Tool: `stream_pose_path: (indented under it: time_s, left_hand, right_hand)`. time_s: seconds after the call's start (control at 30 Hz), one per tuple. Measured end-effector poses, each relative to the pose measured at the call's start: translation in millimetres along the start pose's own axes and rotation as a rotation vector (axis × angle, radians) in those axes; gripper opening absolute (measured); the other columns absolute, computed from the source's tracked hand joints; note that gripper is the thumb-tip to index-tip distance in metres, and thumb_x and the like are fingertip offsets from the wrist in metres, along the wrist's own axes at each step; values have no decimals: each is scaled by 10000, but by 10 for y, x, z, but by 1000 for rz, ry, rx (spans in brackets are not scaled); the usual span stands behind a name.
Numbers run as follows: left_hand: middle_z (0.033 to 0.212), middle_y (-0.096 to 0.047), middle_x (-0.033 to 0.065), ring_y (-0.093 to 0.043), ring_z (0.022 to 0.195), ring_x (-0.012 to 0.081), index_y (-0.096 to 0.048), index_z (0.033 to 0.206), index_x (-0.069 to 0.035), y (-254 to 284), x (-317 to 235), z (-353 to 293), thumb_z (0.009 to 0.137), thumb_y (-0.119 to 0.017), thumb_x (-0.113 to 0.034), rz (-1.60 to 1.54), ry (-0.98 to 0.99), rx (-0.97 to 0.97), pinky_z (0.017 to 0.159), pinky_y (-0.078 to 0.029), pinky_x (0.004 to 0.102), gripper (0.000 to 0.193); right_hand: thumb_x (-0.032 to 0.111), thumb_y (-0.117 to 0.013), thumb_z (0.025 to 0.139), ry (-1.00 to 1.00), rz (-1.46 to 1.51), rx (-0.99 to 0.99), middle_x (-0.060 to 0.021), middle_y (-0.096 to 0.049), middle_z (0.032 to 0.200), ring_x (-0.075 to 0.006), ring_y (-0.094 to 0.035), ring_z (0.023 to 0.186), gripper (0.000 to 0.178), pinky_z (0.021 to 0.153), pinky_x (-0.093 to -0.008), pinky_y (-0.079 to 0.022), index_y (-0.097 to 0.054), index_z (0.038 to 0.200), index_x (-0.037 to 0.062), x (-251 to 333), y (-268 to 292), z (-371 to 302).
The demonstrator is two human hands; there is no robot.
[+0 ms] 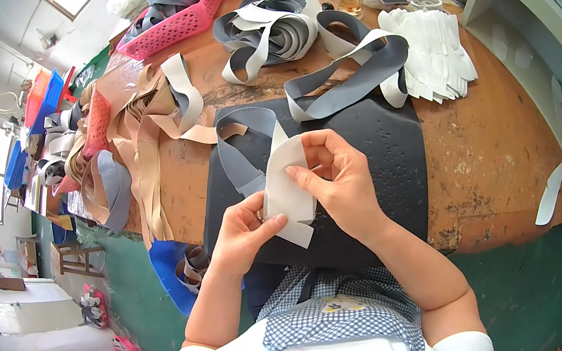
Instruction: Inspecting and preparing shoe upper components for assembly at a factory workbench.
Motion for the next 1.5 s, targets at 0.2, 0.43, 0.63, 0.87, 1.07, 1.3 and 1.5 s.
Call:
stream_pose_path:
  time_s: [0.2,0.43,0.63,0.87,1.07,1.3,1.5]
  left_hand:
    - [1088,-707,81,-657,977,109,-576,1309,88,-25,-26,45,926,-720,-59,0,-29,-72,875,-517,248,434]
    - [1020,-707,50,-645,884,81,-649,1219,67,-38,18,129,992,-659,-162,-39,44,-89,803,-505,213,322]
    - [808,-674,-7,-554,685,33,-707,1050,52,49,133,226,1006,-622,-161,174,12,-177,621,-429,191,234]
    - [874,-711,34,-650,749,74,-694,1060,59,116,174,307,1009,-618,-154,176,-23,-244,727,-532,231,232]
    - [921,-719,56,-670,792,92,-688,1099,60,-51,66,258,1015,-617,-176,161,-23,-173,757,-550,252,260]
    - [947,-721,70,-681,821,106,-678,1124,69,-79,35,235,1022,-607,-174,153,-18,-158,775,-560,258,274]
    - [944,-718,71,-680,823,108,-678,1127,67,-60,40,227,1022,-609,-174,160,-8,-157,777,-561,264,272]
  right_hand:
    - [65,-736,904,-160,65,62,-75,-710,1065,-92,-666,924,327,814,-259,-551,-600,1191,-13,-72,25,-70]
    - [94,-754,903,-246,-103,37,-37,-725,956,-83,-664,859,210,791,-256,-535,-690,1075,-8,-220,250,-140]
    - [43,-761,873,16,-389,28,-46,-726,948,-82,-657,849,244,757,-248,-511,-674,1094,-14,-52,202,-245]
    - [-34,-672,920,184,-105,-130,-60,-680,1023,-78,-639,877,231,784,-240,-514,-587,1135,-38,261,168,-606]
    - [25,-687,940,-100,76,-98,-62,-684,1024,-96,-654,914,222,808,-260,-550,-580,1131,-11,80,158,-377]
    - [-20,-704,910,-73,-95,-98,-87,-700,1051,-122,-680,955,268,831,-285,-578,-579,1147,-9,-29,146,-329]
    - [-20,-703,910,11,-177,-94,-94,-709,1039,-126,-696,931,264,796,-289,-600,-581,1144,-8,-67,139,-312]
Point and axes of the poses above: each hand's wrist, its own z-axis towards the middle knuckle, its own y-axis out of the back of the hand, x = y × z, the point moved 5 cm from there along z, towards the middle knuckle
